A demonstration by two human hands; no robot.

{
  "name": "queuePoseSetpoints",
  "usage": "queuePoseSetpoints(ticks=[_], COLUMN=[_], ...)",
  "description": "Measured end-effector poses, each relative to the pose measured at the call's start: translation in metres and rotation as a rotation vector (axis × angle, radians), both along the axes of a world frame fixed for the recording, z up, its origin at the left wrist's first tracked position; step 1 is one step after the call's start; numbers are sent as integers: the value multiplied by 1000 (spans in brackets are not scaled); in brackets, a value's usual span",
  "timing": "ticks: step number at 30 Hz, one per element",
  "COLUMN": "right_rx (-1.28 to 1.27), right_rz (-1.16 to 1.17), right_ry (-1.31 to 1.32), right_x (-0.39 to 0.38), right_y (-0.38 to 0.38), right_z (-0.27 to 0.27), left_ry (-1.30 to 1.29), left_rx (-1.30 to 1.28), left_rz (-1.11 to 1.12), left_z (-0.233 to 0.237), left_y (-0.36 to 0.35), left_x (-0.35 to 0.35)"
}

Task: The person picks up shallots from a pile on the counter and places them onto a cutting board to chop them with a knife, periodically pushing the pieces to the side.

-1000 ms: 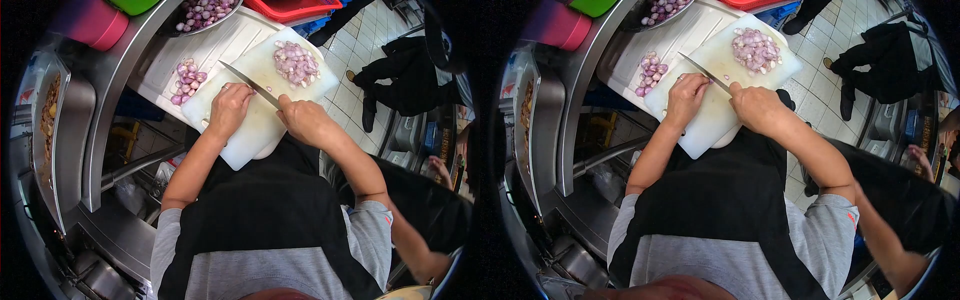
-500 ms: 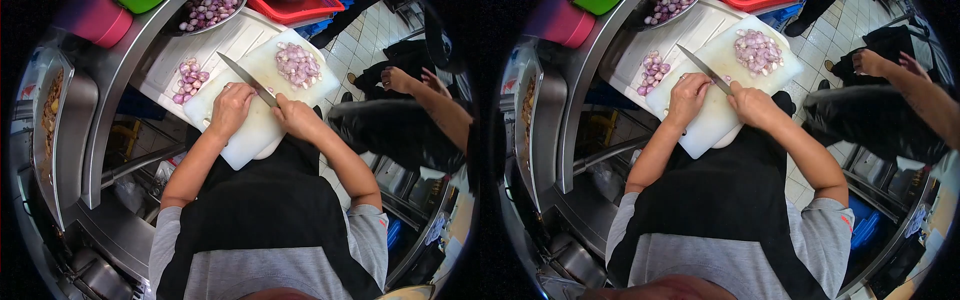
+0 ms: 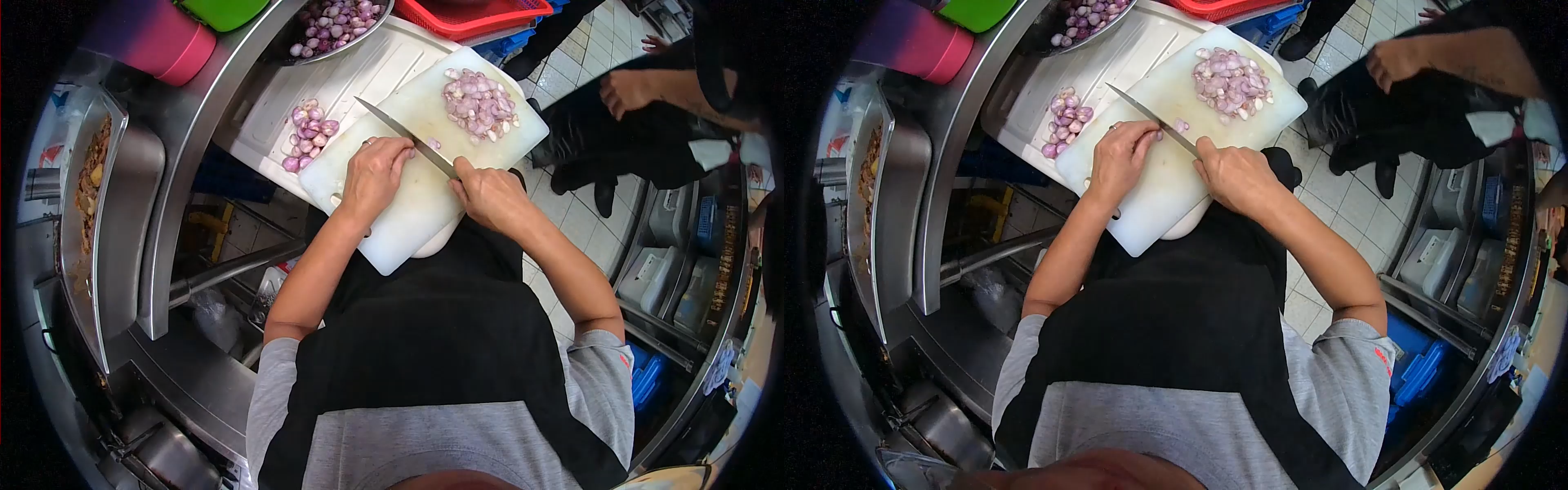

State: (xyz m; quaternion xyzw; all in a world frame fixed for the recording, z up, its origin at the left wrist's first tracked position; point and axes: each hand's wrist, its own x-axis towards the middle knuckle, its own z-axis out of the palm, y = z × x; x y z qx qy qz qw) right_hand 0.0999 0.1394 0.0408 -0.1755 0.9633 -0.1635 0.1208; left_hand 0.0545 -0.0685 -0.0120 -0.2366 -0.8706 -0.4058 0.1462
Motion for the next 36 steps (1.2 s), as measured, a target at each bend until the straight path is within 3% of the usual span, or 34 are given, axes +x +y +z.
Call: queuePoseSetpoints(ticks=[11,17,23,26,30,32,36], right_rx=[87,-22,71,3,-28,57,11], right_rz=[70,17,25,-36,12,38,-8], right_ry=[-46,12,-126,-95,-66,-173,-153], right_x=[3,-2,2,1,-5,-4,2], right_y=[-3,-7,-8,-15,-8,-5,-12], right_z=[34,-5,32,1,18,39,10], left_ry=[130,195,199,211,217,204,231], left_rx=[-147,-143,-166,-155,-154,-169,-171], left_rz=[-104,-77,-75,-64,-68,-68,-61], left_z=[-3,-5,-8,-7,-6,-5,-5], left_y=[-7,-5,-5,-5,-4,-4,-6], left_x=[-2,-3,-2,-2,-2,-1,-1])
